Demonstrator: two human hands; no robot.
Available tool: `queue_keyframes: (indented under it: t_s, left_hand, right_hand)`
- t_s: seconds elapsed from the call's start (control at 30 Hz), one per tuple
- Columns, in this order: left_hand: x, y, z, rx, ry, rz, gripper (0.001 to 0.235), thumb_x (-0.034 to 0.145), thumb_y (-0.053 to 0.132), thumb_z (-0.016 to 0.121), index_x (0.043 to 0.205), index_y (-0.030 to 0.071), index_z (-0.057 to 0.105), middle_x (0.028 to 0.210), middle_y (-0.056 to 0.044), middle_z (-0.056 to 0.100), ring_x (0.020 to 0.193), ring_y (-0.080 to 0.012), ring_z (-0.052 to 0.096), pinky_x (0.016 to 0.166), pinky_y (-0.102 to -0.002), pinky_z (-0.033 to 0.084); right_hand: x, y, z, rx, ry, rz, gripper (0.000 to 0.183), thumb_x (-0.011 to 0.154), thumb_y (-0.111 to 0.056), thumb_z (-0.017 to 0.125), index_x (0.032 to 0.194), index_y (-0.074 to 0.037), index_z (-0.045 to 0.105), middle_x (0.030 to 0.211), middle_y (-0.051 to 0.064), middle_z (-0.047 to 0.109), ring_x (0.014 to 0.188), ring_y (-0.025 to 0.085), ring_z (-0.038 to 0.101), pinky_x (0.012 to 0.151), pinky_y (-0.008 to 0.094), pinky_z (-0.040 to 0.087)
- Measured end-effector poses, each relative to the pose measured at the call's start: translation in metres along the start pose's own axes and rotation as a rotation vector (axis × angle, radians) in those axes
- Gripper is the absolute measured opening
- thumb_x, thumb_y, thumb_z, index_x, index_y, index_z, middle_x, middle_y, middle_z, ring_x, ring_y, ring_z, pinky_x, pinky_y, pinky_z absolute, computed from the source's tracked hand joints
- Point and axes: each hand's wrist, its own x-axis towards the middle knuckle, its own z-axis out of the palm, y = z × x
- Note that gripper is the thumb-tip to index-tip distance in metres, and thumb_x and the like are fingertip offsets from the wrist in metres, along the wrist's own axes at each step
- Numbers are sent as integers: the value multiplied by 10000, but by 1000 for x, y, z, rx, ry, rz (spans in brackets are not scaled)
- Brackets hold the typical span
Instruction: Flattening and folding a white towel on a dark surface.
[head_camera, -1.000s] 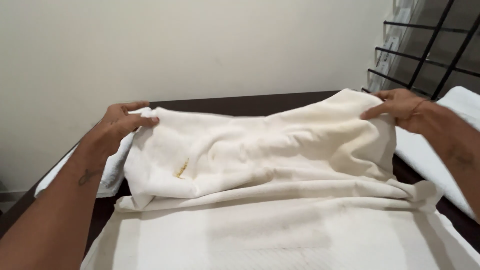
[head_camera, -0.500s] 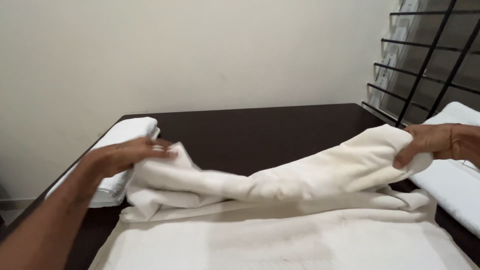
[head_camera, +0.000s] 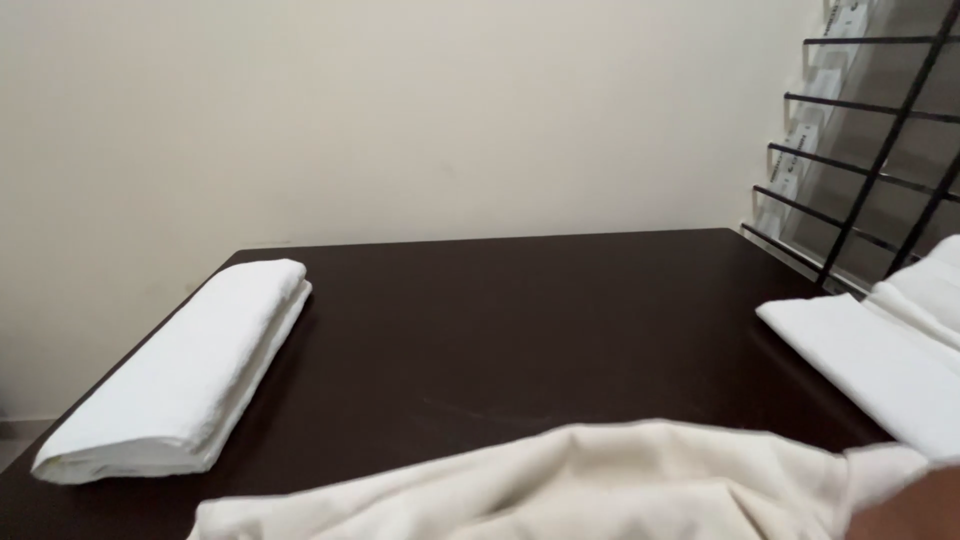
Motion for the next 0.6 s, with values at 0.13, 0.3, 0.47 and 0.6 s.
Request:
queue_keyframes:
  t_s: [0.13, 0.3, 0.47, 0.6]
  left_hand:
    - [52, -11, 51, 65, 276, -87, 471, 745, 372, 793, 1124, 104, 714, 1128, -130, 764, 1069, -286, 736, 925, -440, 574]
    - [121, -42, 6, 145, 652, -213, 314, 825, 285, 757, 1066, 91, 706, 1064, -153, 755, 1000, -310, 734, 861, -469, 572]
    - [178, -71, -95, 219, 1036, -327, 161, 905, 200, 718, 1009, 78, 699, 1000, -177, 746, 930, -333, 731, 796, -499, 570]
    - [189, -61, -188, 156, 1370, -277, 219, 898, 175, 735, 1020, 27, 628, 944, -240, 717, 879, -404, 712, 749, -532, 568]
  right_hand:
    - [65, -2, 26, -27, 146, 12, 487, 782, -274, 887, 1178, -68, 692, 1085, 133, 767, 1008, 259, 682, 887, 385, 546]
    - [150, -68, 37, -64, 351, -3, 400, 839, -340, 807, 1098, -47, 726, 1003, 150, 761, 902, 265, 672, 780, 400, 543]
    - [181, -155, 16, -107, 569, -11, 402, 895, -406, 728, 1019, -25, 761, 921, 167, 754, 797, 272, 662, 673, 415, 541]
    - [131, -227, -51, -141, 750, -3, 468, 941, -459, 663, 955, -8, 789, 856, 181, 749, 712, 278, 654, 587, 428, 539]
